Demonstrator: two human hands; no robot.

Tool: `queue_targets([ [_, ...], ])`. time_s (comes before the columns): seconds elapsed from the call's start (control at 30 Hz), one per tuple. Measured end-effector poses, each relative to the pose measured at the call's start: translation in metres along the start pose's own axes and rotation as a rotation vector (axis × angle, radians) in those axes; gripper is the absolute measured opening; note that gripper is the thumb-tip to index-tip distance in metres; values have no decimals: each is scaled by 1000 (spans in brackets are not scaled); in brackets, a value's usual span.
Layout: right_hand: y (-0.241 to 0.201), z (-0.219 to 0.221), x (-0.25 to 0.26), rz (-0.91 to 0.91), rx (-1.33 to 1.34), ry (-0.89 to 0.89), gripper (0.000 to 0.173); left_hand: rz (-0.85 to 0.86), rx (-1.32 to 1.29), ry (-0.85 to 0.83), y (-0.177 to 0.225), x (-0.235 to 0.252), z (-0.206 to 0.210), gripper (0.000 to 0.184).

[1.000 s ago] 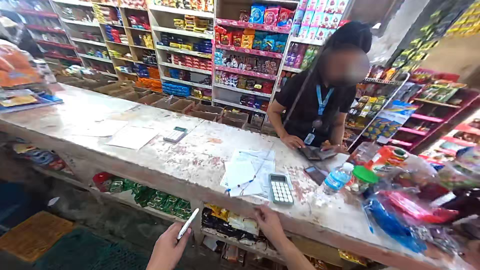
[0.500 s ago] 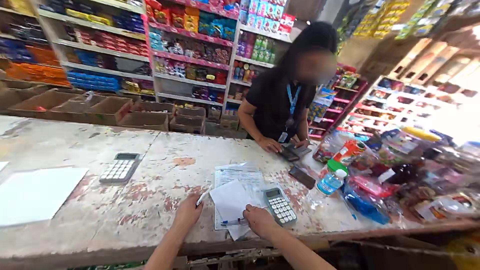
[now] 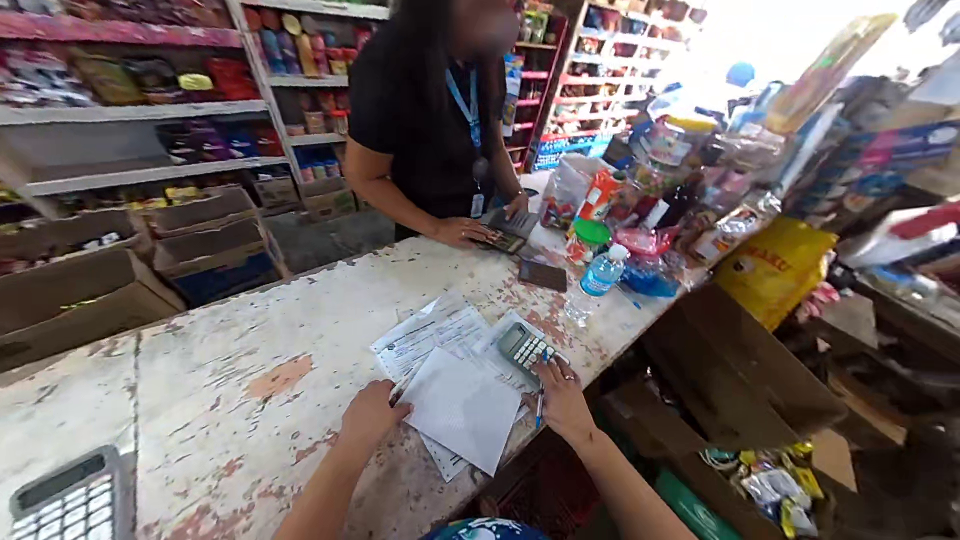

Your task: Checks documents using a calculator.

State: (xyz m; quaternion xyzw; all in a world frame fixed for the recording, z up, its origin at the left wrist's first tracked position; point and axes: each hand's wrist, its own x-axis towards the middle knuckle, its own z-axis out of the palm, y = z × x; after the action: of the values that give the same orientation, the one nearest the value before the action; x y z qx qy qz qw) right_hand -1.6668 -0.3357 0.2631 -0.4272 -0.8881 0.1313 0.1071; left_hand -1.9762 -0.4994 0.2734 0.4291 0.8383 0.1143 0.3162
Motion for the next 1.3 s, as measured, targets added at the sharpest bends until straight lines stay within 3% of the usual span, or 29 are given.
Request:
queue_targets([
  [0.13,24,-6,14,88,30,-78,81,36,-21,-50,5,1,-4,54],
  [0.27,40,-3,30,75,120,-47,83,172,-150,25,-7,0,-27,41],
  [0.4,43,8,38,65,157,78,80,243,-210,149,-67,7,-74,35],
  [0.53,41,20,38,109,173,178,80,105,-315,241,-138,6,-86,31],
  [0.63,38,29,36,118,194,262,79,11,-321,316,-154,7,-81,29],
  [0.8,40,41,35,68,136,400,76,-75,-183,645,-122,6,-61,26],
  [0.9,39,40,34,73,138,382,76,-5,-252,782,-84,5,-43,32],
  [1.17,39,42,36,39,141,423,74,337,-589,525,19,0,36,35],
  [1.3,38,42,36,30,115,441,71,582,-377,438,33,-5,75,31],
])
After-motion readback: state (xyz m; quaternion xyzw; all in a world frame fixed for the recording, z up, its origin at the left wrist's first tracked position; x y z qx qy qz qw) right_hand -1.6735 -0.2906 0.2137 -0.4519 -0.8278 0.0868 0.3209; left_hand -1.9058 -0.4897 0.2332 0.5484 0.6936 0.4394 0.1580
